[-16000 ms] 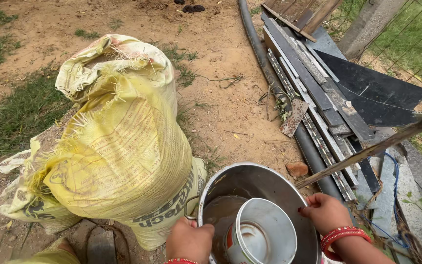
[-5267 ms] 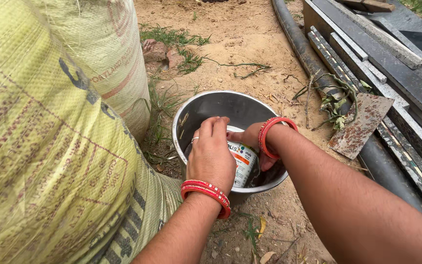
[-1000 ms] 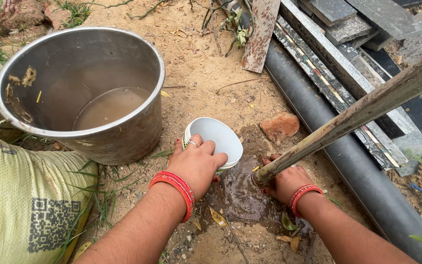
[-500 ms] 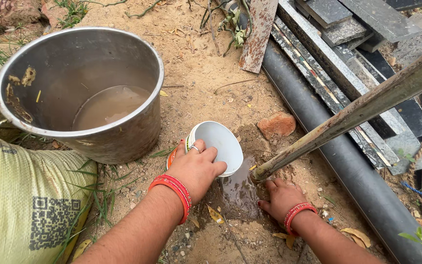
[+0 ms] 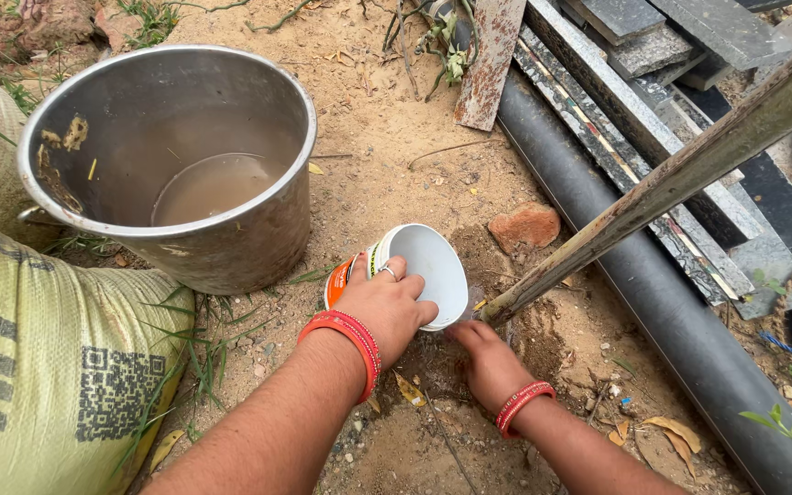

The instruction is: The person digs a small hole in the dirt using their hands, pours water from a bucket and a smaller container into the hole, and then plants a green sapling into the wet soil, packing dirt around the base of the plant.

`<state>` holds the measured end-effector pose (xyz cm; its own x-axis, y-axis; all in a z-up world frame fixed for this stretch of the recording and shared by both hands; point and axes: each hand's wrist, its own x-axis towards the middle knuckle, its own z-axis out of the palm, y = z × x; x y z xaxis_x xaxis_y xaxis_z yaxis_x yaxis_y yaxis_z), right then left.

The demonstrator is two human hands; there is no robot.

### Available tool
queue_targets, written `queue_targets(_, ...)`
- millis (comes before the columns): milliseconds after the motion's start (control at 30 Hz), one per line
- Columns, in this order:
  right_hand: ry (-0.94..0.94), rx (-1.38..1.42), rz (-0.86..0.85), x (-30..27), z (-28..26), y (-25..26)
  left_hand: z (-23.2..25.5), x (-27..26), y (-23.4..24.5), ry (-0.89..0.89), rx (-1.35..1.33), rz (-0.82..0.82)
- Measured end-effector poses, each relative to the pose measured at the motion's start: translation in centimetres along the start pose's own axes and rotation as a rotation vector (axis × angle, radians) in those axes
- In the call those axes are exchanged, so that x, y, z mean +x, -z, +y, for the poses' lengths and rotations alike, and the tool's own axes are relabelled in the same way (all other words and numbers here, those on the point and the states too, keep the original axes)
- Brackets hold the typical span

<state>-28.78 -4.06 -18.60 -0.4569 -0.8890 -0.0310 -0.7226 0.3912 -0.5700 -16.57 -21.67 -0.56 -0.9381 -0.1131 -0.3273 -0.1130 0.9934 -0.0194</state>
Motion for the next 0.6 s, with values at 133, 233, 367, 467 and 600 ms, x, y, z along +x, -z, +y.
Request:
queue_targets(133, -0.158, -0.171, -0.287, 2.8, -2.6, 0.6, -0.4, -0.2, 0.0, 0.015, 0.02, -0.022)
queue_targets(233, -0.171, -0.362, -0.437, 2.7, -5.6, 1.1, -1.3, -0.5, -0.2, 0.031, -0.008, -0.023)
queue_targets(367, -0.168, -0.365, -0.502, 0.6, -7.2, 2.6, -2.0, -0.8, -0.5, 0.03, -0.01, -0.04)
queue_targets(467, -0.129, -0.364, -0.547, -0.2, -6.5, 3.0, -1.9, -0.8, -0.5, 0.016, 0.009, -0.013)
queue_targets(600, -0.133, -0.274, -0.599, -1.3, -4.3, 3.5, -1.7, -0.7, 0.4, 0.017, -0.004, -0.062)
